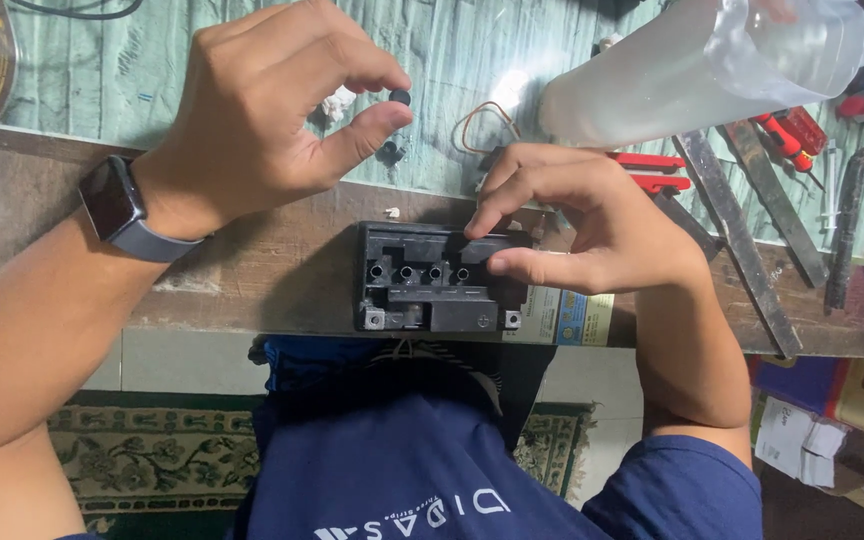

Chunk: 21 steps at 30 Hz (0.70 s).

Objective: Refilling a lead-acid battery with liquid using a syringe, wiping the surface, and replacing the cell caps.

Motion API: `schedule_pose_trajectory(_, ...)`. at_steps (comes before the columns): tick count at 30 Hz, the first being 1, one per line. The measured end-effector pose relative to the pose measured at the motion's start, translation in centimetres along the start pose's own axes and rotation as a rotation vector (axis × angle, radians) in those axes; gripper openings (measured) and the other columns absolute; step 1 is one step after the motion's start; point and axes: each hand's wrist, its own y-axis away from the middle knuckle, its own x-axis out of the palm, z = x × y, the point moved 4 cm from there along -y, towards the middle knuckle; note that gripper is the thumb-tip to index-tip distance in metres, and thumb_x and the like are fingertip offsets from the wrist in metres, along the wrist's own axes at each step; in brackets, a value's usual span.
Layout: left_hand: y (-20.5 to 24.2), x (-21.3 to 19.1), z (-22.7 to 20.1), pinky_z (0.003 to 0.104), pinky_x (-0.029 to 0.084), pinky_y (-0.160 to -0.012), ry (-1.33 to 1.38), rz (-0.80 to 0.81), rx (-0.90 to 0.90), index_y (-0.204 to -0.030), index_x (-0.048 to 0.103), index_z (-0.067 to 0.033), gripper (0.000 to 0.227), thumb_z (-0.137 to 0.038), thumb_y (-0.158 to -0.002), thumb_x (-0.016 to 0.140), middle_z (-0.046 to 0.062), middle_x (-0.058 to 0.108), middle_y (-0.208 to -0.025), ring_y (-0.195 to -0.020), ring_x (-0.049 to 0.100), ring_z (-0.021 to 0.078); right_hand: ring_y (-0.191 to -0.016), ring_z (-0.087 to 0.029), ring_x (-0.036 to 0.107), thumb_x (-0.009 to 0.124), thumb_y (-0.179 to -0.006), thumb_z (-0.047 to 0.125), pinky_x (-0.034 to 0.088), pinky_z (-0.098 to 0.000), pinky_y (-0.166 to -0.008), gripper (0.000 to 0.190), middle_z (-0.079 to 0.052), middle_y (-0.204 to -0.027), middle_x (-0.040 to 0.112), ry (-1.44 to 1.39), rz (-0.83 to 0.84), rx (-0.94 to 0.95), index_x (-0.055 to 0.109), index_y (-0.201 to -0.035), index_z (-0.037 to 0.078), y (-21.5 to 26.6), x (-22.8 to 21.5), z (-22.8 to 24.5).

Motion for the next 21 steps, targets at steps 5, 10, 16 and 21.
schedule_pose_trajectory(5, 0.1, 0.1, 0.1, 0.037, 0.053, -0.075, 0.003, 0.009, 0.004, -0.107, 0.074, 0.0043, 0.027, -0.018, -0.119, 0.066, 0.015, 0.072, -0.099, -0.086, 0.070, 0.0286, -0.093, -0.018, 0.061, 0.076, -0.091, 0.022, 0.051, -0.0296, -0.086, 0.024, -0.006, -0.103, 0.064, -0.002, 0.026, 0.036, 0.070, -0.110, 0.007, -0.3, 0.2, -0.1)
schedule_pose_trajectory(10, 0.1, 0.3, 0.3, 0.037, 0.053, -0.074, -0.006, 0.006, 0.011, -0.105, 0.075, 0.0043, 0.027, -0.018, -0.119, 0.067, 0.015, 0.073, -0.098, -0.086, 0.070, 0.0285, -0.097, -0.019, 0.065, 0.075, -0.092, 0.021, 0.055, -0.0306, -0.090, 0.027, -0.007, -0.106, 0.067, -0.011, 0.035, -0.001, 0.067, -0.112, 0.005, -0.3, 0.1, 0.2)
schedule_pose_trajectory(16, -0.1, 0.5, 0.2, 0.037, 0.053, -0.073, 0.045, 0.017, -0.008, -0.106, 0.075, 0.0069, 0.025, -0.014, -0.117, 0.067, 0.018, 0.071, -0.096, -0.084, 0.070, 0.0302, -0.092, -0.019, 0.072, 0.081, -0.085, 0.025, 0.064, -0.0283, -0.082, 0.042, -0.011, -0.109, 0.072, 0.107, 0.043, -0.045, 0.065, -0.116, 0.001, 0.9, -1.3, 0.3)
schedule_pose_trajectory(21, -0.8, 0.1, -0.7, 0.036, 0.056, -0.074, 0.263, 0.056, -0.161, -0.108, 0.073, 0.0067, 0.006, 0.007, -0.104, 0.077, 0.020, 0.071, -0.102, -0.086, 0.068, 0.0270, -0.077, -0.021, 0.069, 0.084, -0.099, -0.007, 0.054, -0.0300, -0.068, 0.012, -0.014, -0.094, 0.075, 0.488, -0.307, -0.045, 0.073, -0.097, -0.004, 2.6, -3.7, 1.0)
